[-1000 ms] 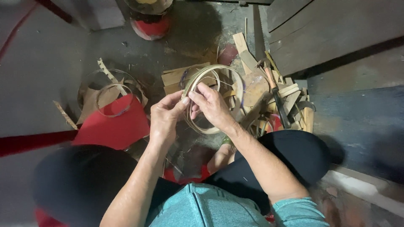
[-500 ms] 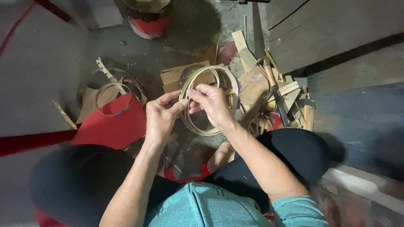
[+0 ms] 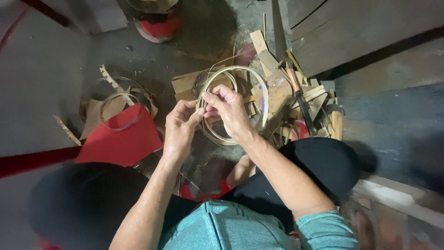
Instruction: Binding the overlapping ends of a bent wooden strip with purple cord to create a drum frame hoop.
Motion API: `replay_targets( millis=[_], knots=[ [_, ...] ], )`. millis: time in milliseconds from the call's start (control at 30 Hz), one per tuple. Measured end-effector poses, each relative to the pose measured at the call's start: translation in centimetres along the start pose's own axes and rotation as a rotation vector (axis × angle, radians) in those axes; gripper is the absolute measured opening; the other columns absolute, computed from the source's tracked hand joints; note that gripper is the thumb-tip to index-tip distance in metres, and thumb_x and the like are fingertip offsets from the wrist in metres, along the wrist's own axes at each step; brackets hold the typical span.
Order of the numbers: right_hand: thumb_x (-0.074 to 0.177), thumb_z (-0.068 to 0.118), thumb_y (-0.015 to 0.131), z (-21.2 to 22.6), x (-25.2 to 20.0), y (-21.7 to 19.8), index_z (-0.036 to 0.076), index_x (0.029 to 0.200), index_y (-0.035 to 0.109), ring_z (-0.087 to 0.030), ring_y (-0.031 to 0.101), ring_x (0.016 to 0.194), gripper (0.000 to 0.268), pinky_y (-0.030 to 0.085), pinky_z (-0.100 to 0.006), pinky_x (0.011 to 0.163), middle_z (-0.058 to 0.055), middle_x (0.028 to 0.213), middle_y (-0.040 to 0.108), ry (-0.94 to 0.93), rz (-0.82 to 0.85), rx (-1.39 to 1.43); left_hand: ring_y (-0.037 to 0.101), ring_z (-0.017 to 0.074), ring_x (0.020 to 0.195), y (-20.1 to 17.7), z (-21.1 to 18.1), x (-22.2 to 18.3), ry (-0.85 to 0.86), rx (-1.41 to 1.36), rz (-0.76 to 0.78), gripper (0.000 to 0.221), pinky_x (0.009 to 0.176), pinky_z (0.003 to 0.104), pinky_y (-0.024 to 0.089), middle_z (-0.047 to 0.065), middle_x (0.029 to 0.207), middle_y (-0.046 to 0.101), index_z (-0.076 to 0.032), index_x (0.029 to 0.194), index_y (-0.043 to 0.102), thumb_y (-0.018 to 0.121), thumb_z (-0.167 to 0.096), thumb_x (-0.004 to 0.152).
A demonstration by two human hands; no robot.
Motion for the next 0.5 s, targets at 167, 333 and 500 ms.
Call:
replay_targets(
  millis=[167, 333, 500],
  knots=[
    [0.089, 0.025, 0.082, -0.8, 1.0, -0.4, 0.006, 0.087, 0.069, -0.020, 0.074, 0.055, 0.023, 0.065, -0.033, 0.047, -0.013, 0.065, 0.068, 0.007, 0.027, -0.064, 0.061, 0.0089, 0.083, -0.4, -0.3, 0.0, 0.028, 0.038, -0.014, 0.021, 0.076, 0.024, 0.054, 0.009, 0.087, 0.073, -0.001, 0.112, 0.072, 0.075, -0.004, 0.092],
    [0.093, 0.033, 0.078, 5.2, -2.3, 0.1, 0.007, 0.095, 0.069, -0.020, 0.076, 0.058, 0.028, 0.065, -0.035, 0.050, -0.015, 0.072, 0.072, -0.205, 0.147, -0.528, 0.061, 0.0099, 0.080, -1.2, -2.0, -1.2, 0.040, 0.041, -0.038, 0.020, 0.073, 0.022, 0.052, 0.010, 0.084, 0.072, 0.002, 0.109, 0.072, 0.076, -0.003, 0.091],
    [0.104, 0.009, 0.067, 15.9, -9.8, -3.0, 0.005, 0.125, 0.072, -0.019, 0.055, 0.107, 0.022, 0.049, -0.029, 0.089, -0.009, 0.110, 0.068, -1.037, -0.046, -0.794, 0.066, 0.0142, 0.080, -0.8, -7.6, -6.2, -0.040, 0.068, 0.110, 0.023, 0.077, 0.032, 0.058, 0.012, 0.085, 0.075, 0.003, 0.108, 0.075, 0.078, -0.006, 0.087]
  ],
)
Point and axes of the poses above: each hand's wrist, its own x-axis towards the middle knuckle, its own y-axis out of the palm, z = x × y, the point moved 7 cm from there along x, towards the middle knuckle
